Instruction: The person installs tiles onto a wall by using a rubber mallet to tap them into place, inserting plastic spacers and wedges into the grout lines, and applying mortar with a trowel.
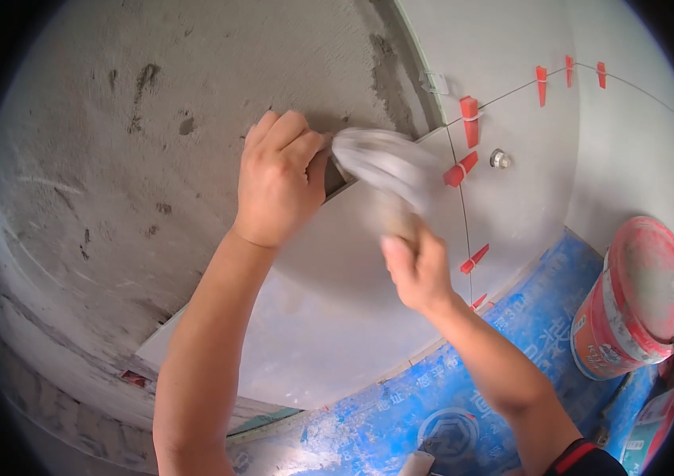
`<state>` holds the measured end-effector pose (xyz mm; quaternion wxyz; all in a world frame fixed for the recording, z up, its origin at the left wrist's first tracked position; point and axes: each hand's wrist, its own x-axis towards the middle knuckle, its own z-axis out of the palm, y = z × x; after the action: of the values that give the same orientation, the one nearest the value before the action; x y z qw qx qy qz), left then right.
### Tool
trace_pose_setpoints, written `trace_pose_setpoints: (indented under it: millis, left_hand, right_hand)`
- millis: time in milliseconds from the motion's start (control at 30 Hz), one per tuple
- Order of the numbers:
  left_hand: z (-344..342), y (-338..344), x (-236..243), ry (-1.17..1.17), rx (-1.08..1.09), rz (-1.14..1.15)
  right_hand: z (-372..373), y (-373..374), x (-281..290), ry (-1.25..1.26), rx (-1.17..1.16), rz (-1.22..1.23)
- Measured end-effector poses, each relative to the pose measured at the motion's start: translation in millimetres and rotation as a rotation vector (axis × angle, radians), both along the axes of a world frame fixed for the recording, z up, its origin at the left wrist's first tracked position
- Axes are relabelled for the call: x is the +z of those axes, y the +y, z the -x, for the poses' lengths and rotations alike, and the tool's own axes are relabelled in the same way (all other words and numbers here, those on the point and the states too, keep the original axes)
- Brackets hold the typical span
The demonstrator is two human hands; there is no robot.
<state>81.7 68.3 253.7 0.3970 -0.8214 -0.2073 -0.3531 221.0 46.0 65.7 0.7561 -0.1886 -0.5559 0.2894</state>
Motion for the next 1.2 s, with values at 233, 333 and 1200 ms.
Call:
trace_pose_setpoints:
  millis: [233,333,1200]
  left_hand:
    - [-4,-1,0,-0.004,0.007,0.004]
    - [-4,0,-1,-0.024,-0.002,0.022]
    - [65,-40,78,0.114,0.319,-0.356]
  right_hand:
    - [-16,-6,-6,0.063,0.142,-0.071]
    - [-6,1,3,-0.065,0.063,0.197]
    - [20,-2,4,0.034,-0.056,0.130]
